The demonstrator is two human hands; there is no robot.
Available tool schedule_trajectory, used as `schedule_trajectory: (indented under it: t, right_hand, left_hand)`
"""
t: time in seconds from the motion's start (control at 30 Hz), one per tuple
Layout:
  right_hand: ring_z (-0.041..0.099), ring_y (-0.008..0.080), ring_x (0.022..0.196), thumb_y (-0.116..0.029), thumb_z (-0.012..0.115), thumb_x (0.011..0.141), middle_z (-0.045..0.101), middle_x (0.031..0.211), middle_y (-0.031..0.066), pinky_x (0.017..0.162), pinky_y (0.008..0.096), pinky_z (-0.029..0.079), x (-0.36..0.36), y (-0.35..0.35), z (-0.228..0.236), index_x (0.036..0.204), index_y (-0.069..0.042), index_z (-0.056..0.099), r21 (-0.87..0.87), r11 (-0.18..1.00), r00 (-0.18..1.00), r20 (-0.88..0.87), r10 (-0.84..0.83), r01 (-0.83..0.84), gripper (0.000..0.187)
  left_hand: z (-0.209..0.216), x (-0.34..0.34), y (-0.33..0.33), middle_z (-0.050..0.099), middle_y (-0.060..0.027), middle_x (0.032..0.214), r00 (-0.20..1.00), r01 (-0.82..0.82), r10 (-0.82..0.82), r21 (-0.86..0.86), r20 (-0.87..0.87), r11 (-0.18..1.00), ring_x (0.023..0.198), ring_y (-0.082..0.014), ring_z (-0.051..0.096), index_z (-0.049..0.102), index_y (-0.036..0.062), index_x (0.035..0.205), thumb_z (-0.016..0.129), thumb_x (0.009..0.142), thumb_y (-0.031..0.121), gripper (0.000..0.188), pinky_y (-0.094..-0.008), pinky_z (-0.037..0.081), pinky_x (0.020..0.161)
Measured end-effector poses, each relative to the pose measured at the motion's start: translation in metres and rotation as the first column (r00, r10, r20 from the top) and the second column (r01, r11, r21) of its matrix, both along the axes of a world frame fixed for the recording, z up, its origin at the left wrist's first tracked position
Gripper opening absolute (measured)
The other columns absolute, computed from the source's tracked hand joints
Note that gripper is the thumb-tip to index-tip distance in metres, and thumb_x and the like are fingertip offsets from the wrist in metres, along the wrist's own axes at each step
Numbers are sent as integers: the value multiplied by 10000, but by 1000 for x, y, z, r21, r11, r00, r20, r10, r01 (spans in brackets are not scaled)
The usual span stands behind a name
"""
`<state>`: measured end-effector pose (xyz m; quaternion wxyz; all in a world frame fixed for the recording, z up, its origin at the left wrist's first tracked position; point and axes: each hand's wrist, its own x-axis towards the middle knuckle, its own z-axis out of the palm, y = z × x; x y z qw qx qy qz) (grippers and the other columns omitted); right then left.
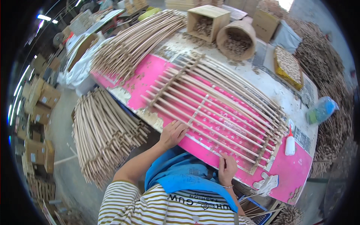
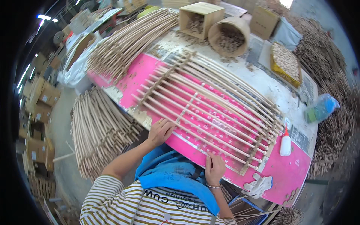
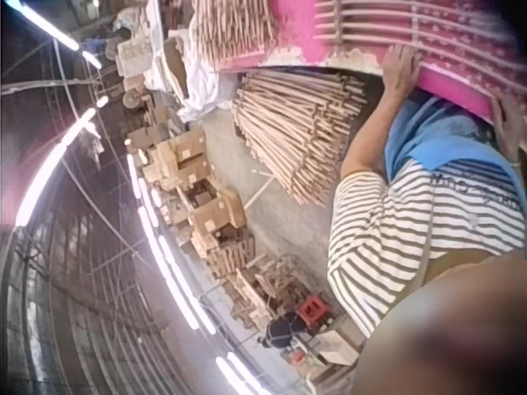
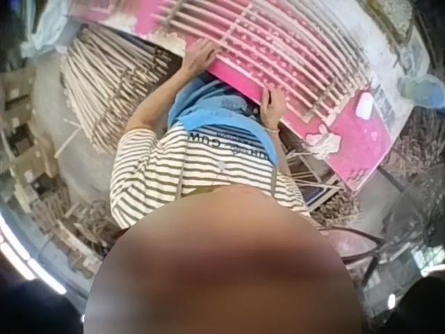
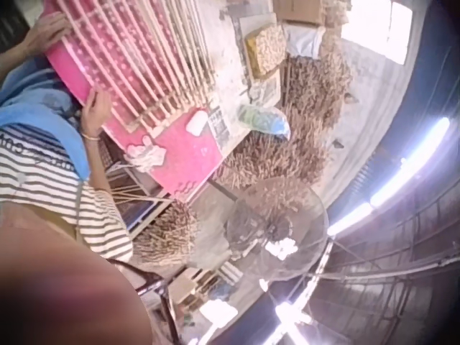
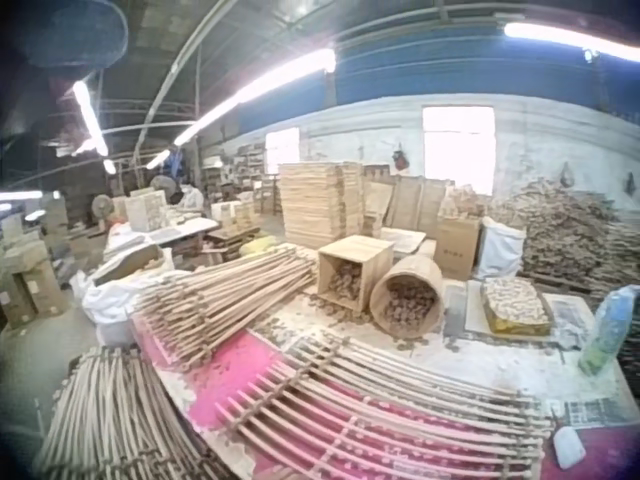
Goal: Assembling a wooden lattice structure by applying glue and positioning rods and spacers.
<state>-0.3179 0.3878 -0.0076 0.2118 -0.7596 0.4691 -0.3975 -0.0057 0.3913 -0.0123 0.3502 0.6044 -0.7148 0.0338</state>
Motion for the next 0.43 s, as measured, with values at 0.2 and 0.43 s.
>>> schedule_trajectory:
  t: [0.2,0.43]
  right_hand:
    - [645,319,758,-70,740,920,658,818,129,691,424,497,4,2,1,1070,-65,749,12,999,999,-18,-44,44,150]
    - [660,308,771,-109,734,938,663,830,128,710,436,515,4,1,2,1095,-83,749,0,996,992,-85,-89,90,160]
  left_hand:
    - [10,2,4,655,-106,923,1000,5,-4,49,-24,999,829,-316,643,681,70,1017,708,912,124,121,-424,529,729]
    - [0,2,-2,651,-121,919,999,21,-18,84,-31,996,846,-325,639,696,78,1071,719,912,141,173,-422,528,737]
